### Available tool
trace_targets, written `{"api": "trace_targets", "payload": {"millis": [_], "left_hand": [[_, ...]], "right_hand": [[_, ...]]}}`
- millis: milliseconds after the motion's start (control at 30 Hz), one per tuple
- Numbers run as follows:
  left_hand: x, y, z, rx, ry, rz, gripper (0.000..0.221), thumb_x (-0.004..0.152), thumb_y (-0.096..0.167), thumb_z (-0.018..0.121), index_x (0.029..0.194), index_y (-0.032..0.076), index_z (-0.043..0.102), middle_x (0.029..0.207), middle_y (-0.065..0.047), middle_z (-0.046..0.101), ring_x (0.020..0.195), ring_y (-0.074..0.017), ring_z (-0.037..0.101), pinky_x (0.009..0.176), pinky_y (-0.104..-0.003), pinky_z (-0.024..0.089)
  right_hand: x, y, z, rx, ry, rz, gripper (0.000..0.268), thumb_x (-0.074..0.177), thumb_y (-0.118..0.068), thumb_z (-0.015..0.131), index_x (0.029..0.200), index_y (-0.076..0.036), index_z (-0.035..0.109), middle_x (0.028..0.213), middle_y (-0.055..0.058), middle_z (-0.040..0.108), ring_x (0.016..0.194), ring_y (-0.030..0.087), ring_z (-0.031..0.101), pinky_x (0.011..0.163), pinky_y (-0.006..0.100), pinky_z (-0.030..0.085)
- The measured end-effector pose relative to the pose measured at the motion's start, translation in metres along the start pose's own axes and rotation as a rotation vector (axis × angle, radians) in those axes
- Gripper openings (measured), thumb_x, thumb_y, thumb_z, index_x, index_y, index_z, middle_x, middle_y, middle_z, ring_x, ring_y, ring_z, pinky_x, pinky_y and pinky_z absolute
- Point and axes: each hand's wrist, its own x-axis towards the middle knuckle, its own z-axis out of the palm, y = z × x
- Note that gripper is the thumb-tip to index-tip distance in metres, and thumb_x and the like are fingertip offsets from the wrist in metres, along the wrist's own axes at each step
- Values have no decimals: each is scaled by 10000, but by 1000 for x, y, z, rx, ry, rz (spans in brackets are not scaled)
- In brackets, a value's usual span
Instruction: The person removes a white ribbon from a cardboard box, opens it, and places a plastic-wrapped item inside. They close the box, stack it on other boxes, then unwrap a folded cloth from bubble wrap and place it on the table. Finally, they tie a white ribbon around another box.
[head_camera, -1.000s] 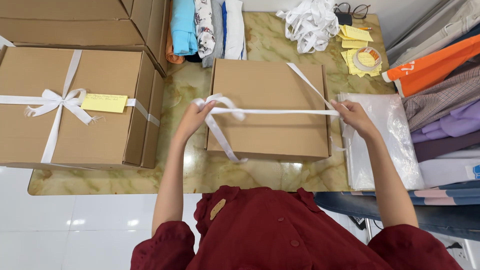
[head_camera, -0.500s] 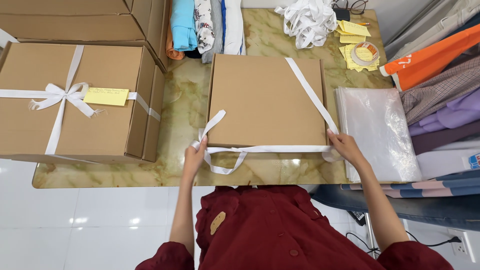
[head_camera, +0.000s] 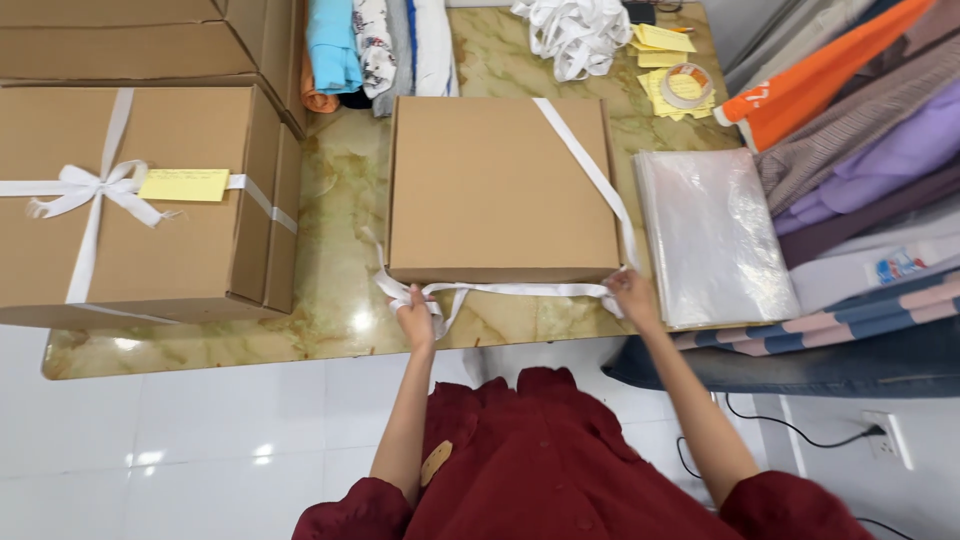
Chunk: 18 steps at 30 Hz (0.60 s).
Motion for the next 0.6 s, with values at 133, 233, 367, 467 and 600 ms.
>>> {"api": "trace_targets", "payload": {"millis": [133,233,367,467,600], "left_hand": [[3,0,-1,131,-13,19,553,988,255,630,1429,84,344,723,-33,747,784,-189,706,694,-356,535],[-5,17,-5,259,-39,-52,630,964,300,623,1519,136,375,696,25,750,794,-134,732,706,-352,547],[-14,17,-15,287,-55,-50,336,999,286,590,1297,135,563,680,20,743,765,-154,720,744,-354,554],[-21,31,-23,316,-13,3,185,997,271,609,1110,126,632,679,-8,736,759,-193,723,754,-377,551],[-7,30,-11,346,-14,76,337,1023,260,593,890,-14,736,738,-162,744,867,-368,730,792,-485,519]], "right_hand": [[-41,-26,-1,143,34,16,384,983,-249,651,1332,-165,516,1020,248,711,1027,442,688,893,535,512],[-63,-44,-2,244,99,30,539,1018,-184,603,1487,-144,342,1008,243,663,1048,437,678,914,531,518],[-47,-19,10,119,119,36,255,1019,-184,583,1260,-162,663,994,198,753,952,367,726,856,474,573],[-45,-15,16,169,111,32,250,976,-128,599,1183,-136,738,981,136,769,820,273,750,776,406,603],[-26,-3,38,163,85,47,218,895,-175,658,1066,-199,790,900,19,771,794,244,751,785,429,604]]}}
